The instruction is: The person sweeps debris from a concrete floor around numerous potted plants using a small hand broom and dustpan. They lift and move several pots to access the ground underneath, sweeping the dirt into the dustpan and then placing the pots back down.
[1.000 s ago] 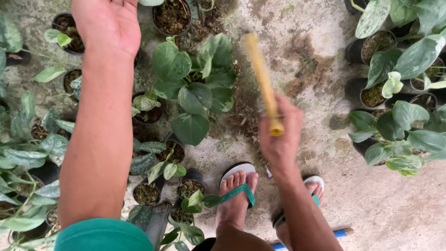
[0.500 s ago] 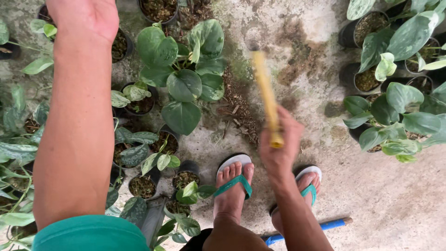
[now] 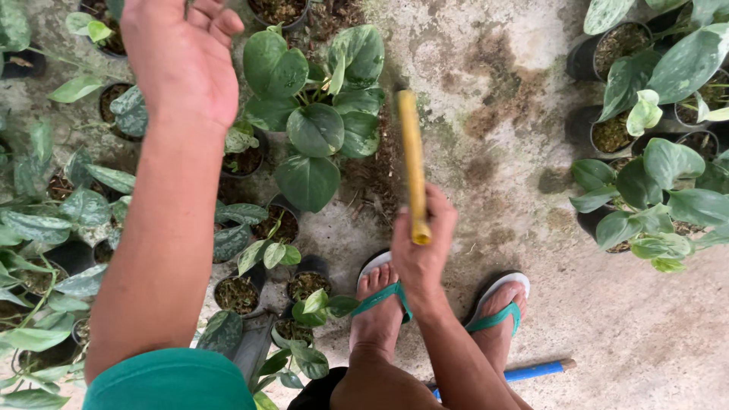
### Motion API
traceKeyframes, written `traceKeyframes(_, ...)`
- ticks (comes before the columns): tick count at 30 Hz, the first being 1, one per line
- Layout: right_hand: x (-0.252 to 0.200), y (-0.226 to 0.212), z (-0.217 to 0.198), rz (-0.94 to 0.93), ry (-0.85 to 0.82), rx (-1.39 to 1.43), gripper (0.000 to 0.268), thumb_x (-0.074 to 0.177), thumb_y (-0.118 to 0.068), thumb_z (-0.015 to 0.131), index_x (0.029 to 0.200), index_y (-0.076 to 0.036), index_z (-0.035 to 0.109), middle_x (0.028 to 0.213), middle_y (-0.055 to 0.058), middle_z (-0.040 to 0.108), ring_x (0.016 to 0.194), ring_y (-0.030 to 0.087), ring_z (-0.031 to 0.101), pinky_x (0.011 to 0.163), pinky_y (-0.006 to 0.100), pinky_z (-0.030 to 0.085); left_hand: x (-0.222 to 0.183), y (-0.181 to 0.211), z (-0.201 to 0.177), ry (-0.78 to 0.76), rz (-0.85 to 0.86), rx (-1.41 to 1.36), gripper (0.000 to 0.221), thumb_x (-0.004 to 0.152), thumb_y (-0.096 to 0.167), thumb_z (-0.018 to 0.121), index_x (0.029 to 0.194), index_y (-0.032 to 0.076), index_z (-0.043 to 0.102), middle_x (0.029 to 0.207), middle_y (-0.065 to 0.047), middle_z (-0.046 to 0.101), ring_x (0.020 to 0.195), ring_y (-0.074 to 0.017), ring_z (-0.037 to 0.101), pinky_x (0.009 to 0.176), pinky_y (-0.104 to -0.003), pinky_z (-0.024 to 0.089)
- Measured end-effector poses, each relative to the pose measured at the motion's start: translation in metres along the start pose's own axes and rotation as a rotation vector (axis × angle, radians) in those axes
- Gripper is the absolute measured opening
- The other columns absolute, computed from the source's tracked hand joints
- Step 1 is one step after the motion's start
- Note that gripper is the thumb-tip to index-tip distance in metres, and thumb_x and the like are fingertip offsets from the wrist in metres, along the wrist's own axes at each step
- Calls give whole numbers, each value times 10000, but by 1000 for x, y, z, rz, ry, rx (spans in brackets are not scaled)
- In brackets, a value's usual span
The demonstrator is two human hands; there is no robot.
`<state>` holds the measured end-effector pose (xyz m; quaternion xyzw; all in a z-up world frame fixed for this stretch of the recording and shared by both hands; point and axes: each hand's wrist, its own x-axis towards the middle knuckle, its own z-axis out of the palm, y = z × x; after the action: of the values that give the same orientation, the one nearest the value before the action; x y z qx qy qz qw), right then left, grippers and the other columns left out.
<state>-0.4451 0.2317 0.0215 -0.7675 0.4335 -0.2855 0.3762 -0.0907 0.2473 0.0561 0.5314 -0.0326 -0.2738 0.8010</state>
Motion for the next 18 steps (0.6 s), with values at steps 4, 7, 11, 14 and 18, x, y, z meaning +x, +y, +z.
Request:
traceKeyframes(4, 8, 29, -37, 157, 214, -44, 332, 1043, 17, 610, 1357, -37, 517, 1240, 107, 554, 1014, 190, 600, 833, 329, 556, -27, -11, -6, -87, 177, 358, 73, 1131, 64, 663, 1071, 72, 621, 973, 12, 597, 938, -115, 622, 762, -299, 541)
traceKeyframes(7, 10, 32, -42, 187, 223, -292, 344, 1028, 55, 620, 1354, 1, 527, 1226, 154, 522, 1092, 265, 557, 948, 418, 498, -34, -24, -26, -130, 347, 574, 84, 1176, -28, 626, 1135, 32, 584, 1049, -20, 590, 942, -105, 547, 850, -261, 502)
traceKeyframes(11, 2, 5, -11, 38, -28, -175, 341, 959, 45, 643, 1282, 0, 543, 1243, 156, 594, 1087, 287, 591, 942, 411, 511, -38, -36, -48, -131, 329, 745, 169, 1144, -71, 576, 1268, 32, 528, 1186, -64, 600, 1064, -142, 581, 985, -284, 541)
traceKeyframes(14, 10, -10, 3, -39, -46, -79, 368, 950, 38, 647, 1299, 9, 534, 1261, 172, 594, 1070, 306, 584, 939, 422, 503, -35, -41, -47, -105, 194, 817, 349, 1049, -80, 529, 1373, 39, 480, 1295, -90, 610, 1149, -162, 628, 1012, -304, 555)
traceKeyframes(18, 31, 2, -10, -64, 102, -213, 324, 986, 39, 645, 1281, -5, 520, 1305, 175, 587, 1132, 342, 566, 1018, 452, 474, -33, -36, -48, -195, 43, 818, 484, 928, -133, 472, 1389, 12, 474, 1341, -103, 642, 1212, -156, 660, 1051, -289, 540)
